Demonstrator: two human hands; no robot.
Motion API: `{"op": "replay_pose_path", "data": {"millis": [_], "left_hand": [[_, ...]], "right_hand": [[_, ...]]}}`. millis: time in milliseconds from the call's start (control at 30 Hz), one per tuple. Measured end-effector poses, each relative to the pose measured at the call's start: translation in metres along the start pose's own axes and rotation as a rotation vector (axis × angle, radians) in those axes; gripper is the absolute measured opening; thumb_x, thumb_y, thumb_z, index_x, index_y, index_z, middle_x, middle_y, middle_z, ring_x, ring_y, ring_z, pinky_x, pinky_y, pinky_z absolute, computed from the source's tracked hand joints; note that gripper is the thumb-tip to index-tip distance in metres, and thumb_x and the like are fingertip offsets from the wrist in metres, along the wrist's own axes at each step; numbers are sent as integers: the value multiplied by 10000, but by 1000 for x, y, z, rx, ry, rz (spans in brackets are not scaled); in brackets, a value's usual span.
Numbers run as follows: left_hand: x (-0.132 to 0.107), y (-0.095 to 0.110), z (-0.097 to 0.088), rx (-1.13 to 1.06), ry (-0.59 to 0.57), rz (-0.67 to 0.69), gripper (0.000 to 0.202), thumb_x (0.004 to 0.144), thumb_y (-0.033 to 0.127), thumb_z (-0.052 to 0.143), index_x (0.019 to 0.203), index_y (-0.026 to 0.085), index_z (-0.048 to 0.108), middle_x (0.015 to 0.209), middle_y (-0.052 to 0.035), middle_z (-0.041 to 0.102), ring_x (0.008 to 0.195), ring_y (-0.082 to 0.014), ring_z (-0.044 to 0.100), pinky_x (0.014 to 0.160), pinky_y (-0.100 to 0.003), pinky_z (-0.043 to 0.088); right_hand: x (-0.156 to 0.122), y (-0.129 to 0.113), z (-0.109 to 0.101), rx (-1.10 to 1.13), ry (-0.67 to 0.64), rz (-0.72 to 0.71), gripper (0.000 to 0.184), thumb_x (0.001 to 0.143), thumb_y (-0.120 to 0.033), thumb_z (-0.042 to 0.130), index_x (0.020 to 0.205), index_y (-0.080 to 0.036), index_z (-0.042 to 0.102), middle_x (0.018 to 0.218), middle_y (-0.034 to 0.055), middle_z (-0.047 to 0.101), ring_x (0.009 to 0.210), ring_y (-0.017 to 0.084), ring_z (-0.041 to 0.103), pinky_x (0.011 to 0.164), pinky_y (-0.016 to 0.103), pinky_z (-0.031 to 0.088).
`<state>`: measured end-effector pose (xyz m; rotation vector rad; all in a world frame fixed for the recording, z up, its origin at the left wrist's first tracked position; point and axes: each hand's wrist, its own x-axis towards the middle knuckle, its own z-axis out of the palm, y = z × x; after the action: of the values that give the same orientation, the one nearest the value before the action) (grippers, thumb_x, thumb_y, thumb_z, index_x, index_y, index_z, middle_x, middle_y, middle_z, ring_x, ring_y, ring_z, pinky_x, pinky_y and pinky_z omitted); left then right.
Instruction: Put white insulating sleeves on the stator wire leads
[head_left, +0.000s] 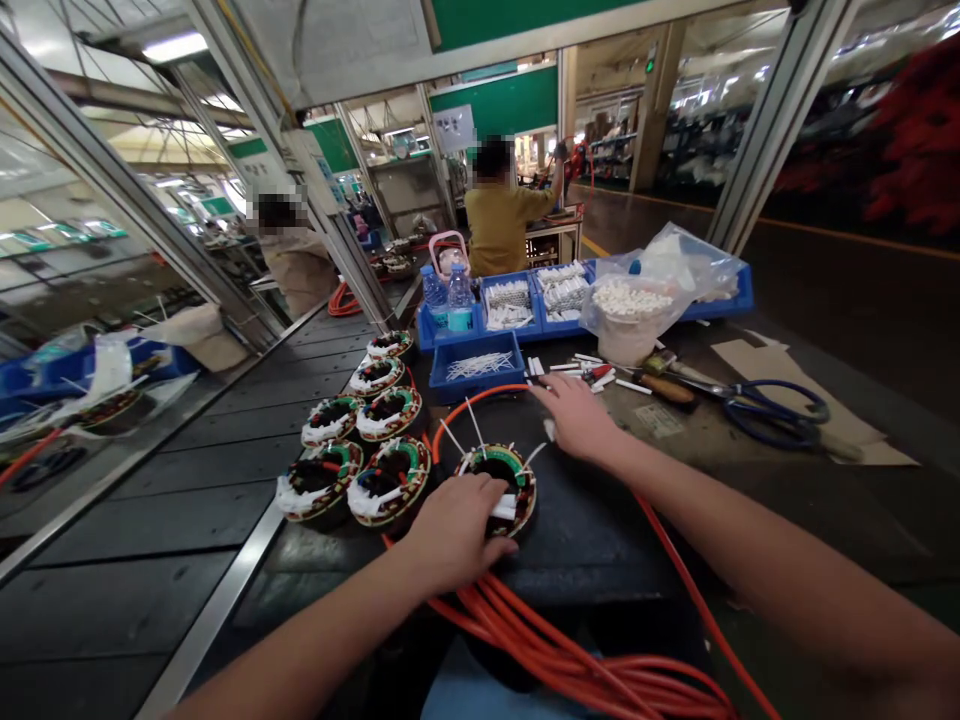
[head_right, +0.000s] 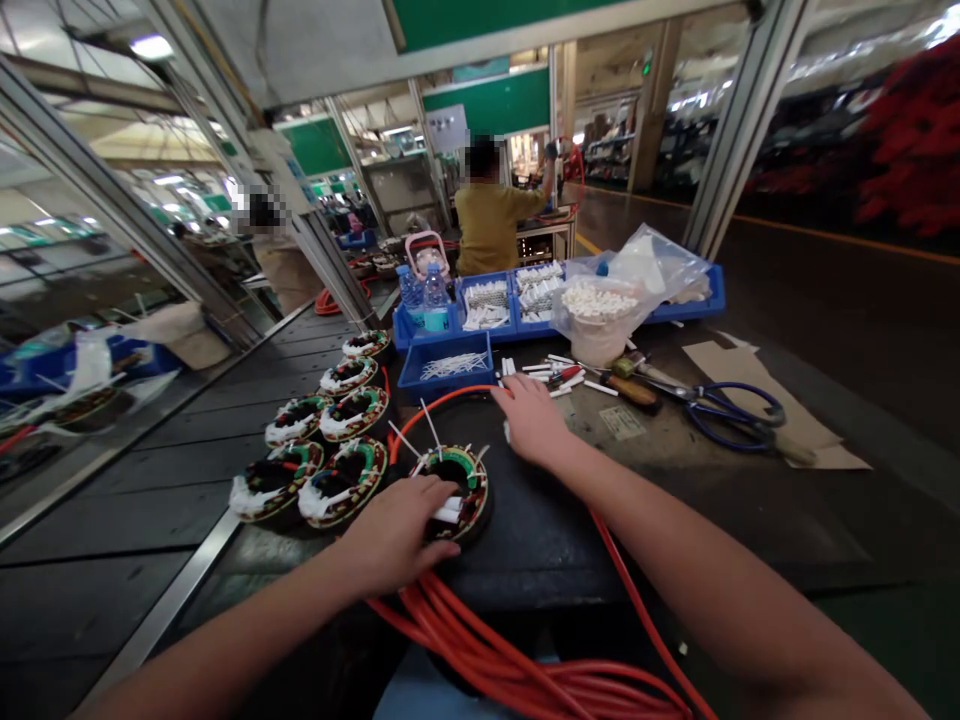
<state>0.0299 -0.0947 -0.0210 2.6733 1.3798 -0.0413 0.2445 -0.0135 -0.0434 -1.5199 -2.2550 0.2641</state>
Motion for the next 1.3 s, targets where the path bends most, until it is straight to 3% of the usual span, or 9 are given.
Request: {"op": "replay_pose_path", "data": {"millis": [67,133,233,433,700,1067,1300], "left_hand": [[1,-4,-9,-43,-31,11,459,691,436,666,1068,192,575,1009,-66,631,942,-242,579,826,-342,437],[3,-9,-19,-99,-89,27,352,759,450,582,1005,199,613,968,-53,654,891,-217,598,782,-304,442],[11,-13,-28,-180,-162,13,335,872,418,394,876,225,667,848,-18,685,769,-166,615,680,-246,433],[27,-5,-25,-140,-181,-137,294,797,435,481,864,261,708,805,-6,708,735,-170,633,608,-234,419],[26,25,-19,136,-44,-140,324,838,393,422,821,196,678,830,-81,688,774,-232,639,700,-340,471],[35,19,-10,133,-27,-237,280,805,414,431,803,215,628,790,-56,680,749,-223,640,645,-303,475],[30,26,-16,141,-7,-163,234,816,356,439,800,220,629,865,-37,677,796,-193,626,696,-281,470]], "right_hand": [[-31,-4,13,138,-96,-100,705,651,-48,560,1328,-127,380,1384,125,354,1287,234,304,1087,376,238],[-56,-9,26,323,-205,-170,816,635,-110,600,1384,-126,275,1414,123,306,1286,214,320,1084,348,270],[-70,-17,40,446,-224,-174,898,625,-149,617,1416,-137,192,1438,120,269,1289,221,327,1076,354,296],[-63,-25,50,397,-143,-184,921,566,-78,543,1420,-131,202,1420,120,319,1269,233,361,1062,364,317],[-68,-25,54,416,-79,-209,903,554,-69,487,1414,-144,221,1409,109,347,1249,220,396,1043,365,349],[-69,-25,49,423,-58,-226,873,555,-88,503,1395,-129,265,1396,119,372,1234,227,418,1033,358,358],[-69,-23,54,442,-26,-238,846,599,-123,549,1394,-160,263,1408,119,356,1250,238,401,1028,381,357]]}}
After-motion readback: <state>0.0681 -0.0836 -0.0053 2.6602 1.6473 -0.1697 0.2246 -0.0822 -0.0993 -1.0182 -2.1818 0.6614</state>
